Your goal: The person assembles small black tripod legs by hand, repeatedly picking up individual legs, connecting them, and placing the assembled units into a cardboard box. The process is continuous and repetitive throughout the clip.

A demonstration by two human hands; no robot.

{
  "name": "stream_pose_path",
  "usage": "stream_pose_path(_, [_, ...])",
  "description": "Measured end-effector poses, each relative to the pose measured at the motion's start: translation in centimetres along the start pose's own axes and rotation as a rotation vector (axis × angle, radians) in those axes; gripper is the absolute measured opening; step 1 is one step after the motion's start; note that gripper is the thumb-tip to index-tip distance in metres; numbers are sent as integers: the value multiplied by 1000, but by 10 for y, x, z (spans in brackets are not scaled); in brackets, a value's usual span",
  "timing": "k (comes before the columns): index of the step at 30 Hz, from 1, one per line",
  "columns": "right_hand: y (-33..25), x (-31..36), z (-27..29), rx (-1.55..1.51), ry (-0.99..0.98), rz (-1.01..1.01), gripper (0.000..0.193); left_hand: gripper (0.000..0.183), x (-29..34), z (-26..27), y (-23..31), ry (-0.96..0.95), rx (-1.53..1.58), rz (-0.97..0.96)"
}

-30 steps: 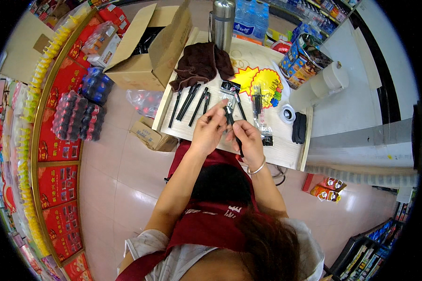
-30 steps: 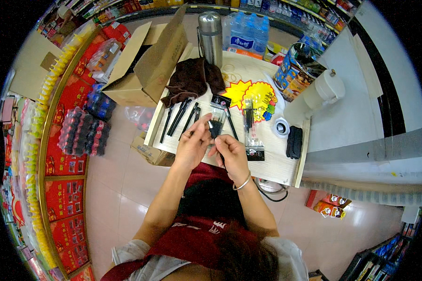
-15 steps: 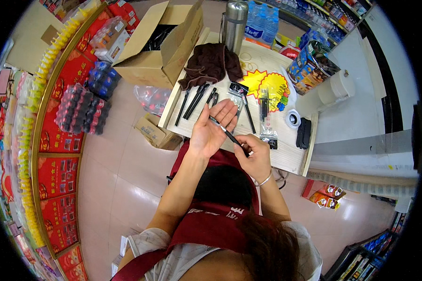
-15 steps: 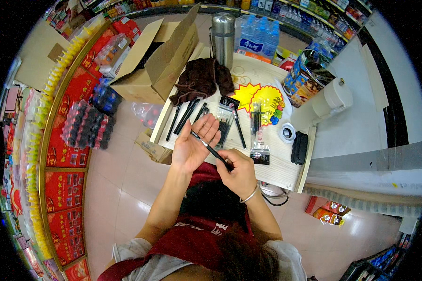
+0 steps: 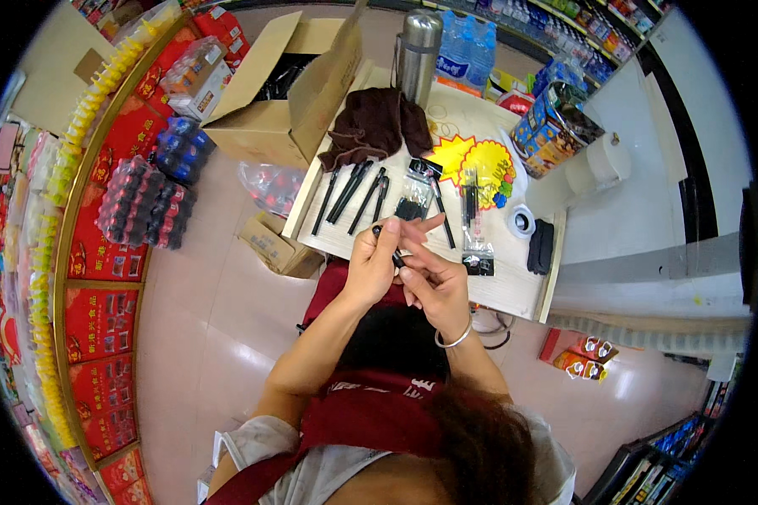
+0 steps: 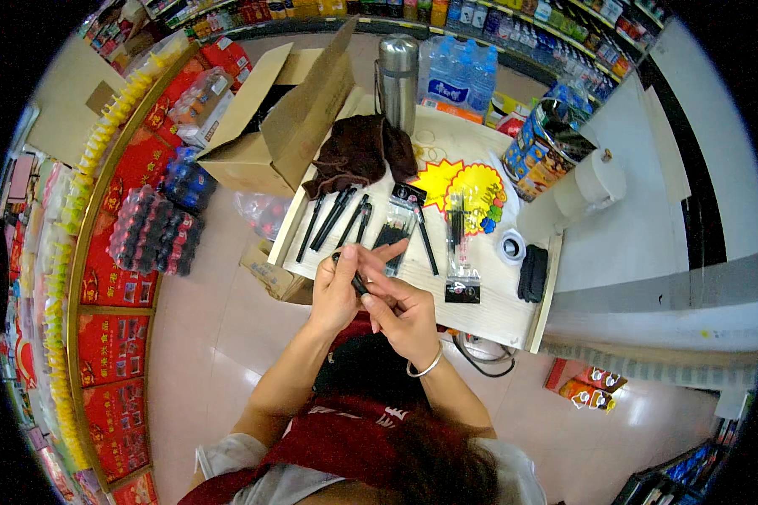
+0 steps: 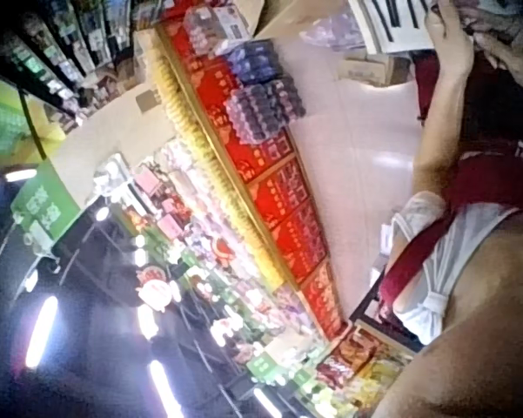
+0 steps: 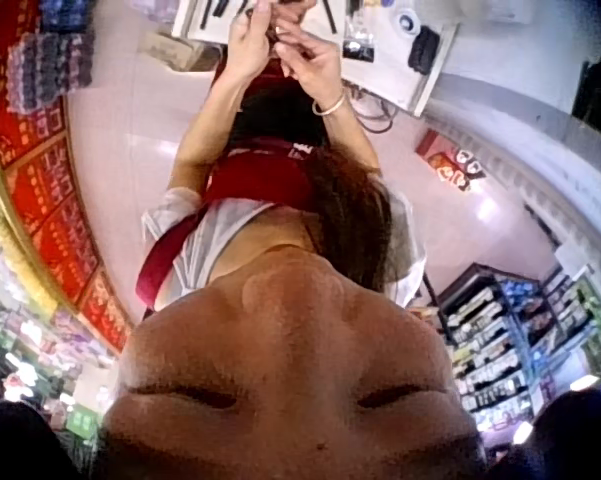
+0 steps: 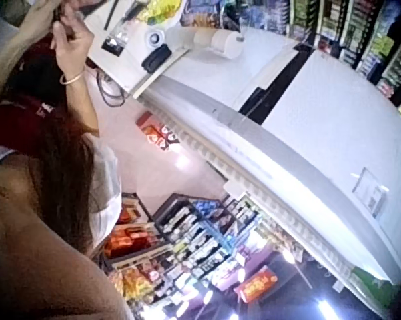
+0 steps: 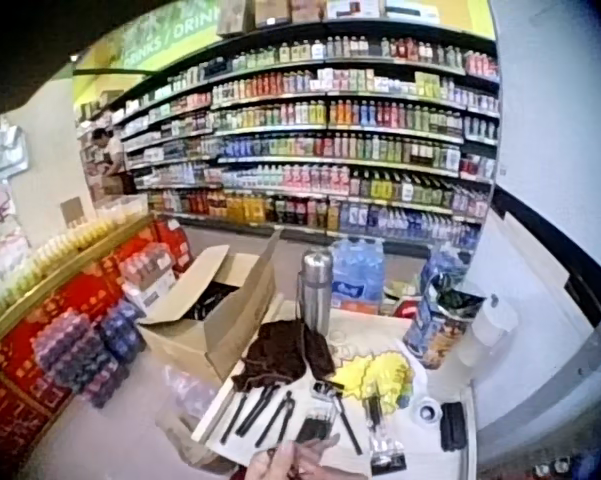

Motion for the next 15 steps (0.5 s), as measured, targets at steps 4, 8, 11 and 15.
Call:
stream_pose_path(4, [22, -36, 27, 273, 109, 180, 15, 44, -17, 34, 32, 158, -351, -297])
stream_pose_path(8, [41, -77, 60, 359, 228, 125, 17, 26, -60, 110, 134, 502, -706, -534])
stream_pose_path(11, [77, -114, 66, 447, 211, 91, 15, 22, -112, 178, 157, 586, -954, -518])
stream_pose_path(15, [62, -128, 49, 529, 184, 160, 18, 22, -193, 245, 114, 355, -1576, -164])
Point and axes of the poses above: each hand's wrist, its own x-axis away from the middle knuckle, its own z-axis out of the back of the hand, y = z × x, the point moved 7 cm from there along -x, towards the middle knuckle, and after that the axes turned 5 degrees about -x, right-handed, at the moved point
